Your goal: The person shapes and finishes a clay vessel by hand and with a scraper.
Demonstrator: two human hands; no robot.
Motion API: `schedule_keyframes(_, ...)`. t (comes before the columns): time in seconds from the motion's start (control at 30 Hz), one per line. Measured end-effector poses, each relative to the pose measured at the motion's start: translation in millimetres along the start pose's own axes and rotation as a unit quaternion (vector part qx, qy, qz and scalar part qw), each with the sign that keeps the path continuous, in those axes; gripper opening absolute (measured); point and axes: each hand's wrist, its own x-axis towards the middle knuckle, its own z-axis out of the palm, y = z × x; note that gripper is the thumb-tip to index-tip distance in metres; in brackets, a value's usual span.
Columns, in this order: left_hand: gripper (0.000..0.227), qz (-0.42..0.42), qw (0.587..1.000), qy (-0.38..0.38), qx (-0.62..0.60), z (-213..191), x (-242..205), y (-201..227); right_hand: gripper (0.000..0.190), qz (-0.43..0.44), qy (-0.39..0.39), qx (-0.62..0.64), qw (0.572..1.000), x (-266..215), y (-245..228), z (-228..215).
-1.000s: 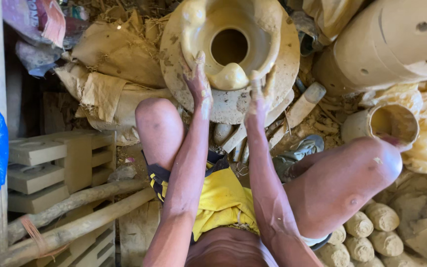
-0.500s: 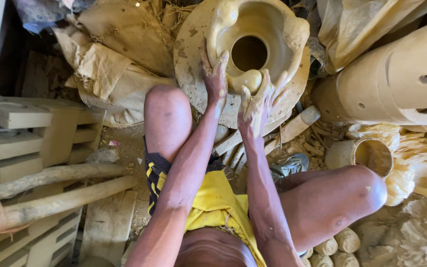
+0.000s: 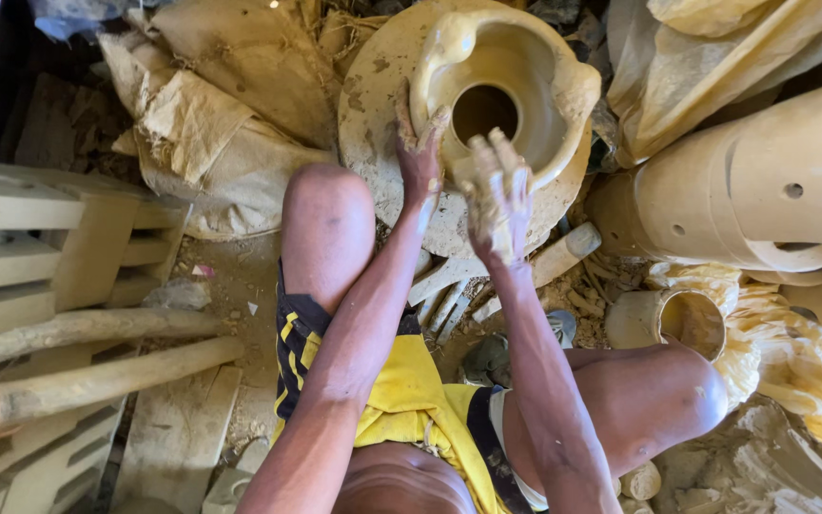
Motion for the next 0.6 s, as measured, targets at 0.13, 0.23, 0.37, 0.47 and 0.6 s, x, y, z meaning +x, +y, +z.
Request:
schedule_keyframes(0.13,0.055,-0.044,0.919,-0.001,-0.392,-18.7,21.3,-58.4,0.022,0.283,-0.075,0.101,0.951,15.1,12.2,15.6)
schedule_keyframes(0.23,0.053,0.062,0.987,-0.028,-0.146,-21.6,21.2,-72.1,0.028,0.133,-0.102,0.039,0.985,20.7,21.4,10.5)
schedule_keyframes(0.37,0.047,0.085,0.996,-0.021,0.016,-8.9,10.9,-26.8,0.05,0.151,-0.127,0.041,0.979,0.3,14.9,-1.3)
schedule_keyframes(0.47,0.05,0.092,0.992,0.01,0.082,6.2,-10.2,17.4,0.065,0.043,-0.085,-0.119,0.988,-18.5,19.7,-20.5)
schedule_keyframes(0.6,0.045,0.045,0.999,0.018,0.022,14.3,-7.9,31.1,0.074,0.105,-0.141,-0.07,0.982,-14.6,29.8,-34.8)
